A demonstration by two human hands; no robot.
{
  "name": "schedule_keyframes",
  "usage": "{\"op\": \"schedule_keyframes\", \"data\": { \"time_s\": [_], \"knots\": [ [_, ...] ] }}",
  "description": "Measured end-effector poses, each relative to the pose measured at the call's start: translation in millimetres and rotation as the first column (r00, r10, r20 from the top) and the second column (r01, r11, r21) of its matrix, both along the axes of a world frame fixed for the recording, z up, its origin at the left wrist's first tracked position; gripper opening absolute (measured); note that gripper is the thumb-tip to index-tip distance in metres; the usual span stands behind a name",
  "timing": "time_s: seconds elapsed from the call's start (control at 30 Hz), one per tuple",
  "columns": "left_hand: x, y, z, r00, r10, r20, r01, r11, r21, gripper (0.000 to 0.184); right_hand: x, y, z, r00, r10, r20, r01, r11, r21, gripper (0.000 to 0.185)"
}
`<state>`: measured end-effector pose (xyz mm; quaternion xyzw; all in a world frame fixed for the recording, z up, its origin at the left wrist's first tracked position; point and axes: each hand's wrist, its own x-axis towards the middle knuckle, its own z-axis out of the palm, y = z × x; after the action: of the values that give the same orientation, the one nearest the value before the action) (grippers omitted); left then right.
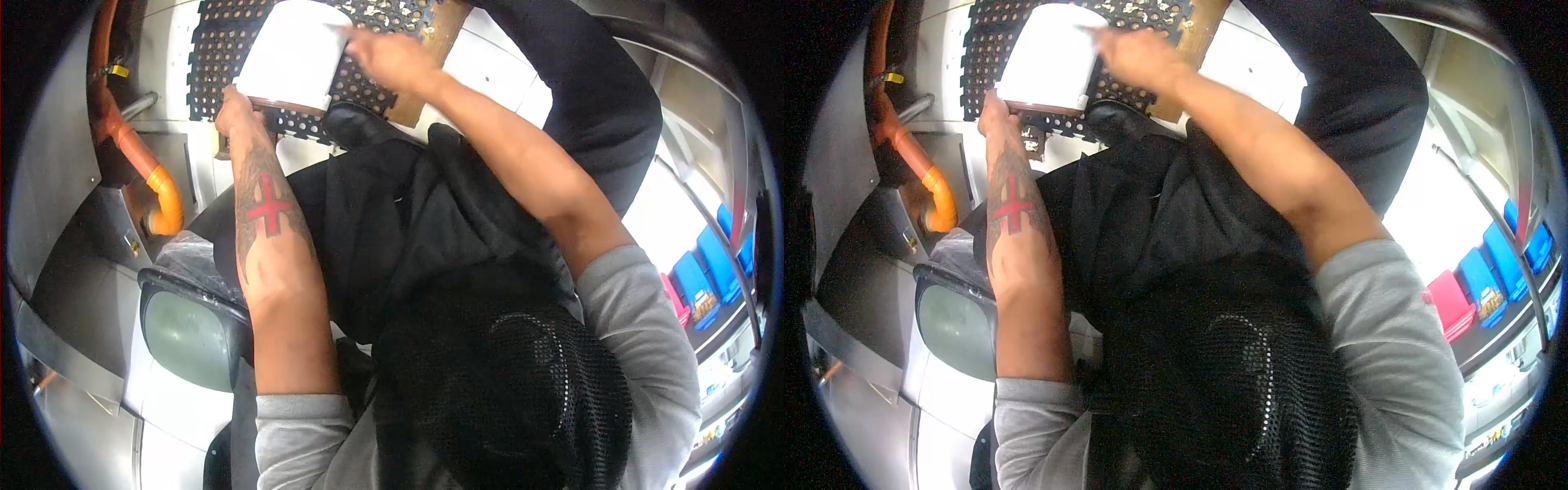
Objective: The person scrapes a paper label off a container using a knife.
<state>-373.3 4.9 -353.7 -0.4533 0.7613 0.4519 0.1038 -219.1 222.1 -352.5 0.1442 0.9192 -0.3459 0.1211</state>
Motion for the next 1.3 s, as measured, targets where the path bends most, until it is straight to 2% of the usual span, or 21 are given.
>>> {"op": "schedule_keyframes", "data": {
  "time_s": [0.07,0.2,0.37,0.43,0.47,0.57,0.63,0.7,0.77,0.8,0.83,0.93,0.97,1.0,1.03,1.07,1.1,1.17,1.2,1.23,1.3],
  "knots": [
    [-0.1,-3.4,4.6,0.999,-0.016,0.051,0.018,0.999,-0.029,0.048,-11.1,27.4,-16.9,0.981,-0.18,0.069,0.179,0.984,0.021,0.046],
    [6.6,-0.8,-5.1,0.994,-0.024,-0.102,0.034,0.994,0.1,0.068,1.8,49.2,-17.0,0.979,-0.184,-0.083,0.196,0.968,0.158,0.033],
    [30.8,10.1,-0.9,0.956,-0.014,-0.292,0.074,0.977,0.198,0.073,-9.7,35.4,-13.6,0.977,-0.15,0.154,0.171,0.977,-0.129,0.05],
    [43.0,14.5,8.6,0.971,-0.213,-0.111,0.218,0.975,0.04,0.069,-11.9,27.5,-27.5,0.969,-0.149,0.197,0.191,0.958,-0.214,0.051],
    [48.3,1.4,-18.8,0.937,-0.243,-0.252,0.279,0.952,0.122,0.064,-9.9,19.3,-56.5,0.98,-0.105,0.166,0.143,0.962,-0.234,0.052],
    [79.0,18.6,13.8,0.859,-0.507,0.065,0.505,0.862,0.049,0.077,0.3,16.6,-25.9,0.955,-0.107,0.277,0.173,0.959,-0.224,0.052],
    [87.4,-7.5,-30.6,0.68,-0.734,-0.006,0.711,0.66,-0.244,0.085,8.8,17.0,-31.8,0.967,-0.071,0.246,0.119,0.975,-0.187,0.053],
    [93.3,4.4,-6.9,0.683,-0.727,0.071,0.711,0.639,-0.294,0.086,14.0,20.1,-40.0,0.952,-0.082,0.294,0.155,0.96,-0.234,0.051],
    [89.5,4.7,-9.6,0.717,-0.695,-0.054,0.678,0.712,-0.182,0.087,24.6,15.2,-83.3,0.989,-0.12,-0.081,0.119,0.993,-0.025,0.046],
    [84.0,-3.7,-27.1,0.639,-0.767,-0.055,0.695,0.607,-0.384,0.086,24.1,31.0,-11.3,0.964,0.024,0.267,0.046,0.966,-0.253,0.041],
    [85.2,3.2,-16.7,0.636,-0.771,0.037,0.693,0.549,-0.467,0.086,28.5,25.4,-27.0,0.963,-0.125,0.239,0.194,0.937,-0.292,0.037],
    [77.9,10.8,-19.3,0.827,-0.557,0.076,0.551,0.777,-0.305,0.108,29.9,26.9,-39.5,0.95,-0.077,0.303,0.145,0.967,-0.208,0.055],
    [87.0,27.4,3.6,0.86,-0.508,0.046,0.501,0.824,-0.265,0.114,23.5,30.7,-80.3,0.924,0.268,0.272,-0.241,0.962,-0.131,0.048],
    [92.4,31.2,8.5,0.848,-0.527,0.046,0.515,0.801,-0.305,0.115,24.2,33.9,-43.7,0.767,0.577,0.279,-0.59,0.806,-0.046,0.043],
    [93.0,33.7,15.7,0.835,-0.549,0.044,0.528,0.776,-0.344,0.117,27.1,37.2,-6.7,0.902,0.17,0.398,-0.148,0.985,-0.085,0.053],
    [92.4,38.3,29.7,0.811,-0.573,0.117,0.57,0.73,-0.378,0.118,38.0,38.4,18.6,0.944,0.107,0.312,-0.063,0.987,-0.148,0.033],
    [88.4,34.4,29.2,0.761,-0.638,0.122,0.623,0.664,-0.413,0.122,48.9,40.4,32.5,0.958,0.038,0.285,0.009,0.986,-0.164,0.033],
    [86.4,36.5,37.1,0.73,-0.666,0.153,0.654,0.617,-0.438,0.13,55.9,45.2,55.2,0.92,0.126,0.37,-0.073,0.986,-0.153,0.041],
    [82.9,32.5,32.2,0.684,-0.712,0.158,0.694,0.569,-0.44,0.13,60.3,44.5,46.0,0.952,0.108,0.287,-0.079,0.991,-0.109,0.046],
    [89.1,37.0,39.5,0.664,-0.723,0.193,0.716,0.539,-0.443,0.128,60.6,41.7,26.9,0.949,0.239,0.208,-0.257,0.964,0.065,0.047],
    [72.8,14.2,0.0,0.556,-0.812,0.181,0.801,0.464,-0.379,0.132,86.8,41.1,74.4,0.946,0.019,0.325,0.025,0.991,-0.13,0.047]
  ]
}}
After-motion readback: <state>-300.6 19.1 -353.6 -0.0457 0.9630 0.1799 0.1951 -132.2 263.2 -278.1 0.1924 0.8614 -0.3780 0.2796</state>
